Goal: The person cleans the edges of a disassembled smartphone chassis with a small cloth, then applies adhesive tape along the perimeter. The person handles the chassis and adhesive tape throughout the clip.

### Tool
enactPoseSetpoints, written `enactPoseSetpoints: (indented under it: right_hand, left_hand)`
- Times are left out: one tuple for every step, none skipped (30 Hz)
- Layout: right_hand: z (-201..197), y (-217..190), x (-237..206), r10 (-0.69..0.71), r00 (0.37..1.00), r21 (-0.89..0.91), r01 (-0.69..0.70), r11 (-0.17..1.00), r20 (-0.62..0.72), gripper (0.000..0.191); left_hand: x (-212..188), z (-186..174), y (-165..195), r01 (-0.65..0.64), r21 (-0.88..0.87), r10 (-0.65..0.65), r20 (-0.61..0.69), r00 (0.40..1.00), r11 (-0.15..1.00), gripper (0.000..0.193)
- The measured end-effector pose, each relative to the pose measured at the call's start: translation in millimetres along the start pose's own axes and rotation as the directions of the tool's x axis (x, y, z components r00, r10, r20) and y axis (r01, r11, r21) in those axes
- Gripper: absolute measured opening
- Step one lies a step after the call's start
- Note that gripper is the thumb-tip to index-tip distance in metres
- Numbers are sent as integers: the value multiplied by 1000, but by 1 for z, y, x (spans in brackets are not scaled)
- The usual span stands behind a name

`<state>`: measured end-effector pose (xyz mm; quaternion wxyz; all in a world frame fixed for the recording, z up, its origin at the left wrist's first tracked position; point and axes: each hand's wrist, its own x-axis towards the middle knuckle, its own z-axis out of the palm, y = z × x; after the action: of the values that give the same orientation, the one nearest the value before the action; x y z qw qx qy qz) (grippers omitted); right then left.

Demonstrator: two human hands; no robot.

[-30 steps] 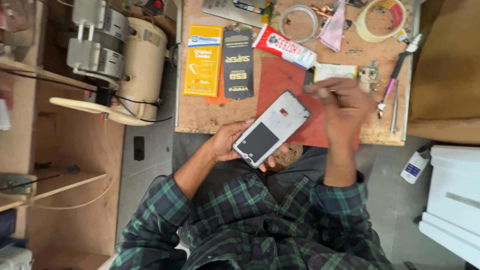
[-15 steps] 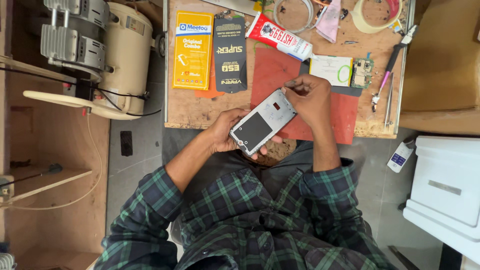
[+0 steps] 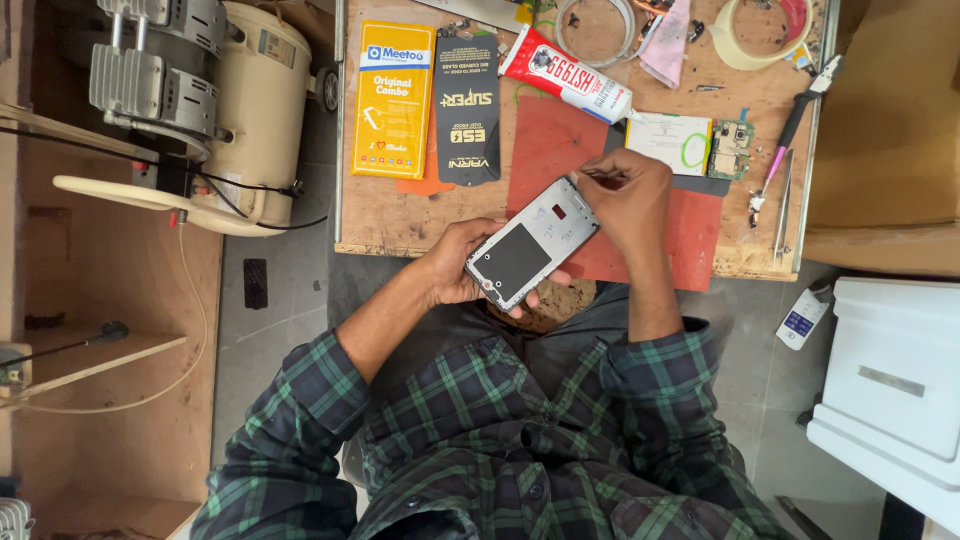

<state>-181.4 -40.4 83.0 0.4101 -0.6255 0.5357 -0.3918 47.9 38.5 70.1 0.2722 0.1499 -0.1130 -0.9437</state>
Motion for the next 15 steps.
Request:
enactPoseSetpoints:
  right_hand:
    - [-1,1,0,6,1000,-17,-6,1000,-4,8]
    - [-2,1,0,6,1000,-32,-7,999,-8,8]
    - [-1,2,0,-39,999,-32,39,999,0,8]
    - [0,3,0,-77,997,-33,77,996,9,8]
    - [1,3,-1,-112,994,-35,113,993,16,8]
    - [2,4,-1,-91,995,3,91,996,29,8]
    - [2,5,-1,-72,996,41,70,997,43,8]
    - [3,5,0,-51,997,79,46,996,59,8]
    - [3,6,0,-28,999,68,26,997,37,8]
    - [3,6,1,-8,1000,57,7,998,14,8]
    - [2,6,1,9,1000,47,-9,999,-7,7]
    - [2,6,1,-12,1000,39,12,999,-6,7]
    - [2,6,1,-33,999,33,33,999,-4,7]
    - [1,6,1,-52,999,27,52,998,-2,7]
    - [1,7,1,-65,997,26,64,998,38,7]
  left_hand:
    - [0,0,0,-4,4,4,-4,1000,1000,65]
    - [0,0,0,-12,12,12,-8,1000,1000,64]
    - [0,0,1,-21,14,21,-3,1000,1000,65]
    - [0,0,0,-26,11,26,0,1000,1000,65]
    - [0,0,-1,-29,5,29,3,1000,1000,65]
    - [0,1,-1,-28,13,28,-6,1000,1000,65]
    - [1,1,-2,-28,23,29,-17,999,999,65]
    - [0,1,-2,-28,30,28,-28,999,999,65]
    - [0,1,-3,-27,20,28,-26,999,999,65]
    - [1,1,-3,-28,12,28,-22,999,1000,65]
    - [1,0,-3,-31,5,31,-19,999,1000,65]
    - [2,0,-3,-26,1,26,-18,999,1000,65]
    - [2,0,-2,-21,-3,21,-20,1000,1000,65]
    - [2,0,-3,-16,-7,15,-23,1000,1000,65]
    - [2,-1,-3,-21,2,21,-30,999,1000,65]
